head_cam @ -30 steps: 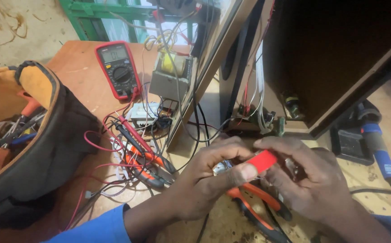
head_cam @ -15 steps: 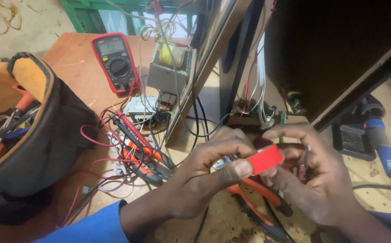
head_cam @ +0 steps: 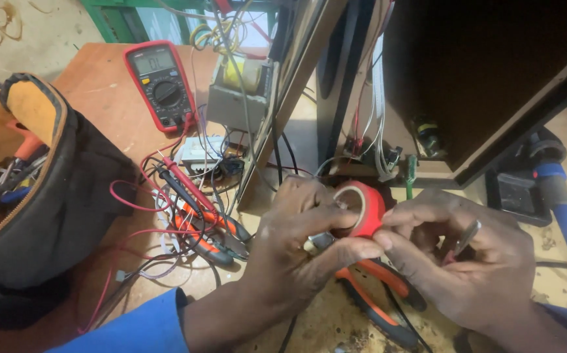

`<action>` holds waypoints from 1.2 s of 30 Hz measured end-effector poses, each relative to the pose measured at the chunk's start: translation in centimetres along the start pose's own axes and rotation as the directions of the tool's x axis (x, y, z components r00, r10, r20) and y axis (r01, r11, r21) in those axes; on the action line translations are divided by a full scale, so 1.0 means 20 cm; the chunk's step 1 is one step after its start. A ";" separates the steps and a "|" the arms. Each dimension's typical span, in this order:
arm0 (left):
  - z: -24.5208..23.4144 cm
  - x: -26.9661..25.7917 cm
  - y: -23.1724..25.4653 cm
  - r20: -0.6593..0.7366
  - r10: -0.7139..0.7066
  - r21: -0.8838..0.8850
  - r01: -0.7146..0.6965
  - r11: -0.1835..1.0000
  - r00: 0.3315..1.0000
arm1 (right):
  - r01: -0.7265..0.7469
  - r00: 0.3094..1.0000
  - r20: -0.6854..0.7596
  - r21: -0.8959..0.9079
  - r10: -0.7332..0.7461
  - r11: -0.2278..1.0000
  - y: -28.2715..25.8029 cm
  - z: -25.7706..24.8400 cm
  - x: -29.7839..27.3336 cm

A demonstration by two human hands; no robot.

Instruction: The person wraps red electrical tape around a wire connection, then uses pliers to crimp the taped joint. They proceed to strip the insulation from another wire and solder it to a component using a soldering iron.

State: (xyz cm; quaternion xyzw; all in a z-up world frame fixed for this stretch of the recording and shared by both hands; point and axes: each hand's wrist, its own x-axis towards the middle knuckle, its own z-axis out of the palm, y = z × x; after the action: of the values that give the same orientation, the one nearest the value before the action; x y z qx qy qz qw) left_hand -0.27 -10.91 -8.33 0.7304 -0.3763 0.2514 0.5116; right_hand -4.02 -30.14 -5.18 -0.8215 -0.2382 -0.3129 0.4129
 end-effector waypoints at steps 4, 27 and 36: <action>-0.01 -0.01 0.00 0.108 0.037 0.046 -0.042 0.998 0.993 | 0.031 1.000 0.000 -0.016 -0.031 0.999 0.05 0.01 -0.03; -0.01 -0.01 0.06 -0.034 0.187 0.174 -0.179 0.968 0.982 | -0.165 0.986 0.012 0.104 0.164 0.981 -0.07 0.05 -0.01; -0.01 0.00 0.09 -0.044 0.196 0.234 -0.181 0.955 0.980 | -0.171 0.976 -0.125 0.054 0.176 0.984 -0.06 0.04 -0.02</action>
State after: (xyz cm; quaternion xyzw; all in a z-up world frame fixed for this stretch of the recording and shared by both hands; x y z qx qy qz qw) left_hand -1.63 -11.08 -7.31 0.7363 -0.3957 0.3648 0.4100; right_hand -4.91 -28.93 -5.19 -0.8082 -0.1450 -0.3230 0.4707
